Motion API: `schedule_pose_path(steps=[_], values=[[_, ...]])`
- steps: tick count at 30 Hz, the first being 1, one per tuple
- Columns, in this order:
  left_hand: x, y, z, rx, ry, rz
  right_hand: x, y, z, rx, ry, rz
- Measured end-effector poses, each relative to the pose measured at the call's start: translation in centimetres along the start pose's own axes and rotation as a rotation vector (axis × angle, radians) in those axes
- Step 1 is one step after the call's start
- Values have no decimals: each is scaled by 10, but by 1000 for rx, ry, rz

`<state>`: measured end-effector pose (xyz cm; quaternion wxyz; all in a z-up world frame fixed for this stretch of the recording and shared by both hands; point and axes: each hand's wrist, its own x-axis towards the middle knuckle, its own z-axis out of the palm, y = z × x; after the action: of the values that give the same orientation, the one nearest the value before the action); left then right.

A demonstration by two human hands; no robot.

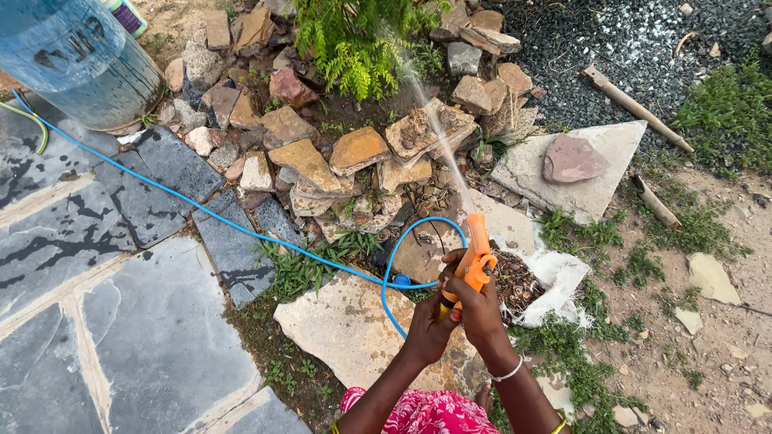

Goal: The person uses a spray nozzle connected to a blue hose to water a small tree planted within a rock garden.

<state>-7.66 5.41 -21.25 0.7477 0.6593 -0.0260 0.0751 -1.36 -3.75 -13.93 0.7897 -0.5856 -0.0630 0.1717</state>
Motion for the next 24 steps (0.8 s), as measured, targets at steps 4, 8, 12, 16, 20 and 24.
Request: schedule_pose_path(steps=[4, 8, 12, 16, 20, 24], values=[[4, 24, -3, 8, -6, 18, -5, -17, 9, -8, -20, -32], [7, 43, -2, -17, -21, 65, -12, -33, 14, 30, -22, -68], [10, 47, 0, 39, -3, 112, -20, -44, 17, 43, -58, -149], [13, 42, 1, 43, -23, 131, -20, -45, 15, 32, -46, -152], [14, 37, 2, 30, -49, 107, -11, -37, 10, 11, -5, -121], [13, 24, 4, 80, -34, 61, -1, -23, 3, 13, 11, -60]])
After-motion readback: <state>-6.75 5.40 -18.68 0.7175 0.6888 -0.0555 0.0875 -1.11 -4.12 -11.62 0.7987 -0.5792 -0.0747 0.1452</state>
